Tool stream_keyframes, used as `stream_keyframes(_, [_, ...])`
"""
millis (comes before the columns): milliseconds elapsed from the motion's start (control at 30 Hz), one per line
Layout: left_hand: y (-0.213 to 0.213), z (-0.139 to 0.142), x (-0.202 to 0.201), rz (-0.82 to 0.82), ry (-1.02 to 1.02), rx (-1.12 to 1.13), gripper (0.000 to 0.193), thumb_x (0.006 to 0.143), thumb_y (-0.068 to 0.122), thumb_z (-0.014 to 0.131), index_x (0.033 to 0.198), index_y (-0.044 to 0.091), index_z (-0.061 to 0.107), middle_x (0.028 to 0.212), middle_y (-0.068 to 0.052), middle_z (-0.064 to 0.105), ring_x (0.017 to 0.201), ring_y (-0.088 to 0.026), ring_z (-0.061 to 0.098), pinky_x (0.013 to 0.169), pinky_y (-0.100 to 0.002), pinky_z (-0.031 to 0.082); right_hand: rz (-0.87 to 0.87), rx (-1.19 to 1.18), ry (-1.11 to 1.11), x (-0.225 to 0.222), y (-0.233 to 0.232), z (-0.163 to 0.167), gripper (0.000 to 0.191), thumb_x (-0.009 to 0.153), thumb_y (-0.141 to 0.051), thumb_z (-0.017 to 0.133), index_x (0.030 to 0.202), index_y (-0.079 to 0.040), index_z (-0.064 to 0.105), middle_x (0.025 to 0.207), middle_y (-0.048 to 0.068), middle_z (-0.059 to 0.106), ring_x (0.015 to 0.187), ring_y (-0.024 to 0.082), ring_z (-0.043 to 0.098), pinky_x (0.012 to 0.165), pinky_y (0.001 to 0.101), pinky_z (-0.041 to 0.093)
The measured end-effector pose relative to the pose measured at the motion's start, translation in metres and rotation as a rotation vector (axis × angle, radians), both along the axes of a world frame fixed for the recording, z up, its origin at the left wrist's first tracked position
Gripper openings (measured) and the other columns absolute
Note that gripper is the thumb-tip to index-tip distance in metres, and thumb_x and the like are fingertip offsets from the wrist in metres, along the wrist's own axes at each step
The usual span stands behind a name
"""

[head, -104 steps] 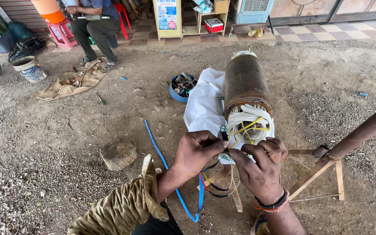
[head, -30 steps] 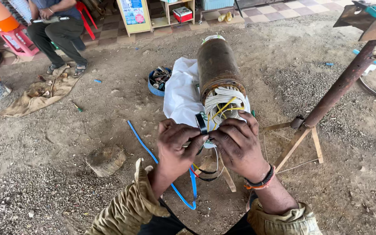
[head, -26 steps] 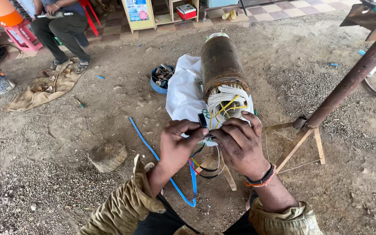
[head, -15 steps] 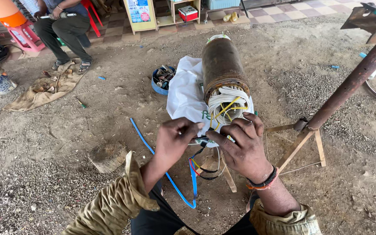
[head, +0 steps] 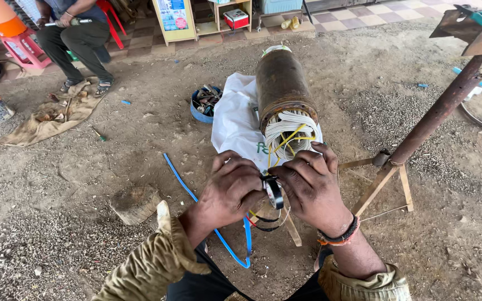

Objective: The person wraps black electrical tape around a bundle of wires connected to a cylindrical object. They repeatedly pull, wrap, and press the tape to secure the wires.

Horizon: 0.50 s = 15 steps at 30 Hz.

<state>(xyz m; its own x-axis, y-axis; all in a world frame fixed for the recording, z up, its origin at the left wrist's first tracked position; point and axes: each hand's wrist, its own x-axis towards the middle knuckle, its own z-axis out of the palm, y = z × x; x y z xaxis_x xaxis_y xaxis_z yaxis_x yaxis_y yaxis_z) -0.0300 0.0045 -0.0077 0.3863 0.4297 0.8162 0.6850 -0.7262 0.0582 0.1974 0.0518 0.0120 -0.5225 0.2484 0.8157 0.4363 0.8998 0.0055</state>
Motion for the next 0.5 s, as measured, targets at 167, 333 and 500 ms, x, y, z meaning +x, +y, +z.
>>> stream_keyframes(167, [0.002, 0.004, 0.003, 0.076, 0.058, 0.271, 0.037, 0.08, 0.028, 0.088, 0.111, 0.015, 0.074, 0.102, 0.001, 0.071, 0.093, -0.016, 0.064, 0.099, -0.045, 0.041, -0.016, -0.002, -0.012, 0.004, 0.004, 0.0, 0.026, 0.074, -0.011, 0.075, 0.1, -0.007, 0.074, 0.103, 0.004, 0.067, 0.112, 0.027, 0.058, 0.111, 0.055, 0.039])
stream_keyframes(333, [-0.001, 0.012, 0.013, 0.137, -0.146, 0.092, 0.016, 0.083, 0.023, 0.088, 0.092, 0.014, 0.078, 0.086, 0.002, 0.073, 0.078, -0.013, 0.065, 0.093, -0.038, 0.042, 0.002, 0.03, -0.033, -0.002, 0.003, -0.005, 0.026, 0.074, -0.011, 0.076, 0.101, -0.009, 0.075, 0.104, 0.005, 0.066, 0.111, 0.027, 0.057, 0.109, 0.0556, 0.039])
stream_keyframes(500, [0.002, 0.003, 0.014, 0.109, -0.449, -0.21, 0.016, 0.084, 0.023, 0.086, 0.086, 0.01, 0.076, 0.078, -0.001, 0.075, 0.069, -0.011, 0.069, 0.076, -0.033, 0.048, 0.015, 0.065, 0.019, -0.006, 0.003, -0.013, 0.029, 0.078, -0.011, 0.078, 0.107, -0.011, 0.076, 0.106, 0.002, 0.064, 0.111, 0.025, 0.055, 0.11, 0.0518, 0.039])
